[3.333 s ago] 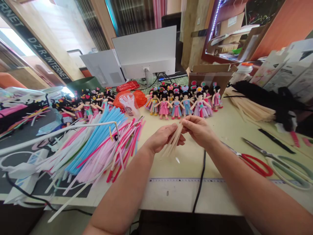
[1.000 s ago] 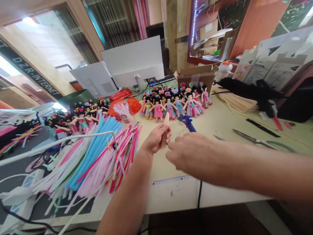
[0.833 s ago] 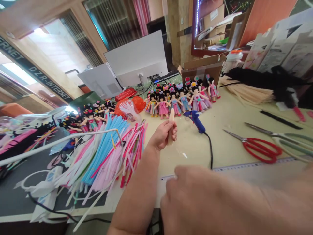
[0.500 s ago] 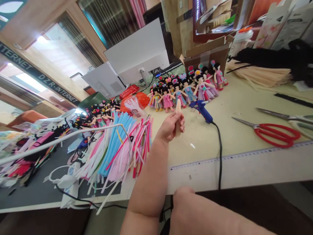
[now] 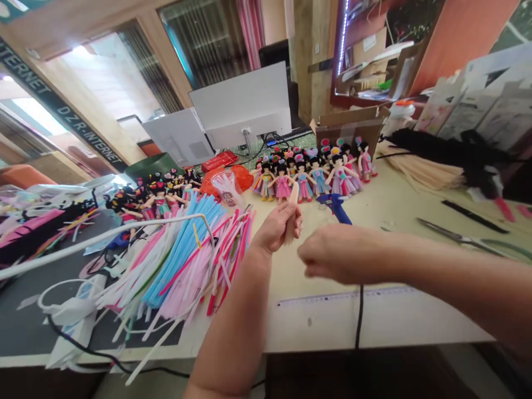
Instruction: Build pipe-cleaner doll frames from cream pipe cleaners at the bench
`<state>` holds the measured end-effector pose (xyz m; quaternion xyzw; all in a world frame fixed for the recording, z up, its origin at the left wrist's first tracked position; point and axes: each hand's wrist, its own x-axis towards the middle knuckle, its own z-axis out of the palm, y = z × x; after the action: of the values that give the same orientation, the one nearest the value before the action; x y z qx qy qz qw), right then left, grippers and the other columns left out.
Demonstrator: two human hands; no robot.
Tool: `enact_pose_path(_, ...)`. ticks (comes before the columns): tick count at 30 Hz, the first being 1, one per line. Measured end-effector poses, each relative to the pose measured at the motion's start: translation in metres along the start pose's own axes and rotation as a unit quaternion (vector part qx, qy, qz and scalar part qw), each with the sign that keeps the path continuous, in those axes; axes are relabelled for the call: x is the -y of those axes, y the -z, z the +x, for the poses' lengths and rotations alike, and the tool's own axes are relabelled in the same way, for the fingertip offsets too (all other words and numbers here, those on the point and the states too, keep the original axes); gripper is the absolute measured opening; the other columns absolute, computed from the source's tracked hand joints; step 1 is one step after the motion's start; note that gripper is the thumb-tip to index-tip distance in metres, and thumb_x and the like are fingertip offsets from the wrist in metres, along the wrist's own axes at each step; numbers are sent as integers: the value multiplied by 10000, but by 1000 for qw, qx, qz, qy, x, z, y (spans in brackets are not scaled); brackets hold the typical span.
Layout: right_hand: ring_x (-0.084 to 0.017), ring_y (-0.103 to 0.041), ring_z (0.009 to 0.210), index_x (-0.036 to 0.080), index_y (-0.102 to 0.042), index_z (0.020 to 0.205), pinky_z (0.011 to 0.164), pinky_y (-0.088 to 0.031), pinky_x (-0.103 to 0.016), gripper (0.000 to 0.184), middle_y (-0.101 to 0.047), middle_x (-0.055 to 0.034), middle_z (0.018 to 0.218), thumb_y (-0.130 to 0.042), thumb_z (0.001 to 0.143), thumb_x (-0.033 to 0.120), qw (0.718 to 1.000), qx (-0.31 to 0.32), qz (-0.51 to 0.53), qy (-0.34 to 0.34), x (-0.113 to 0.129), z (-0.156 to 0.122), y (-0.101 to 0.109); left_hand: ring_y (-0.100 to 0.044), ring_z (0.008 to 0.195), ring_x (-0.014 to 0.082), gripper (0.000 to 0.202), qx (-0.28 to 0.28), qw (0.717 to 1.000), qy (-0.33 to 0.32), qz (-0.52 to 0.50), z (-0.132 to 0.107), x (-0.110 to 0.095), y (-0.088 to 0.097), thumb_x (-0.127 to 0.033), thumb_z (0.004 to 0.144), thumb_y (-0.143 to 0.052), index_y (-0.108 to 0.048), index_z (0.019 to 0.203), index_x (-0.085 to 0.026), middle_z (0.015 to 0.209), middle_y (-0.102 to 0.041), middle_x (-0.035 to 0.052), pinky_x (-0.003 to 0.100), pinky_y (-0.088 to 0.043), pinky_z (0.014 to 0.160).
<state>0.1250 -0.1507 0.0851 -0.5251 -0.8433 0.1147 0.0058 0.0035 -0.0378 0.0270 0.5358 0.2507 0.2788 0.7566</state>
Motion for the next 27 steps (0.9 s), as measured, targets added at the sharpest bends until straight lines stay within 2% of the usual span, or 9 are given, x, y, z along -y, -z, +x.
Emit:
enact_pose_path(2, -152, -597, 597, 183, -594, 656, 549, -357, -257, 228, -646, -35, 637, -518, 862, 243, 995, -38, 66, -61, -22, 5, -6, -474, 423, 69, 293, -4, 1000, -4, 5, 1, 0, 4, -432, 829, -594, -501, 743, -168, 561, -499, -41, 189, -401, 440)
enact_pose_path(4, -119, -555, 499, 193, -546, 650, 517, -356, -251, 241, -631, -9, 607, -477, 874, 250, 972, -107, 159, -135, -44, 11, -20, -465, 421, 69, 298, -8, 1000, -8, 13, 3, 1, 7, -441, 819, -599, -498, 745, -170, 564, -503, -41, 196, -406, 442)
enact_pose_path(6, -116, -538, 471, 204, -522, 654, 498, -362, -251, 220, -615, 4, 576, -478, 862, 262, 954, -155, 208, -151, -60, 18, -37, -459, 426, 68, 299, -17, 999, -7, 31, 4, 3, 8, -443, 820, -589, -501, 739, -168, 566, -498, -39, 195, -399, 438)
enact_pose_path(10, -115, -537, 459, 207, -534, 701, 456, -381, -243, 128, -599, 8, 573, -518, 817, 260, 935, -155, 279, -152, -72, 30, -61, -458, 445, 67, 259, -43, 994, 5, 96, 7, 7, 9, -388, 846, -541, -506, 723, -162, 579, -488, -33, 190, -381, 437)
enact_pose_path(13, -111, -535, 453, 208, -532, 846, 405, -401, -233, 90, -575, 21, 632, -517, 813, 290, 879, -185, 385, -212, -75, 39, -65, -449, 444, 65, 206, -49, 987, 19, 152, 7, 9, 8, -319, 860, -499, -503, 724, -165, 576, -480, -37, 193, -380, 450)
enact_pose_path(16, -110, -550, 495, 209, -495, 1075, 389, -427, -224, 323, -552, 35, 709, -557, 786, 338, 806, -255, 503, -180, -80, 43, -64, -463, 451, 73, 229, -24, 975, 27, 220, 7, 11, 8, -358, 867, -484, -504, 736, -171, 575, -484, -38, 203, -383, 463)
enact_pose_path(19, -107, -552, 530, 199, -517, 1125, 407, -441, -221, 449, -536, 42, 717, -626, 731, 384, 769, -305, 553, -105, -83, 41, -63, -497, 483, 85, 288, 20, 962, 36, 270, 5, 11, 7, -438, 861, -491, -517, 752, -172, 589, -505, -30, 208, -393, 479)
enact_pose_path(24, -88, -520, 491, 178, -618, 906, 462, -465, -245, 293, -556, 37, 628, -635, 724, 407, 770, -311, 552, -78, -85, 34, -67, -519, 511, 90, 329, 81, 949, 70, 296, 2, 7, 4, -490, 839, -527, -572, 825, -165, 636, -538, -17, 213, -414, 500)
enact_pose_path(27, -104, -542, 517, 179, -625, 842, 481, -474, -250, 280, -570, 29, 597, -658, 715, 427, 765, -317, 553, -91, -85, 31, -68, -586, 607, 113, 385, 69, 956, 54, 279, 1, 5, 4, -525, 806, -578, -581, 965, -175, 740, -592, 9, 225, -451, 552)
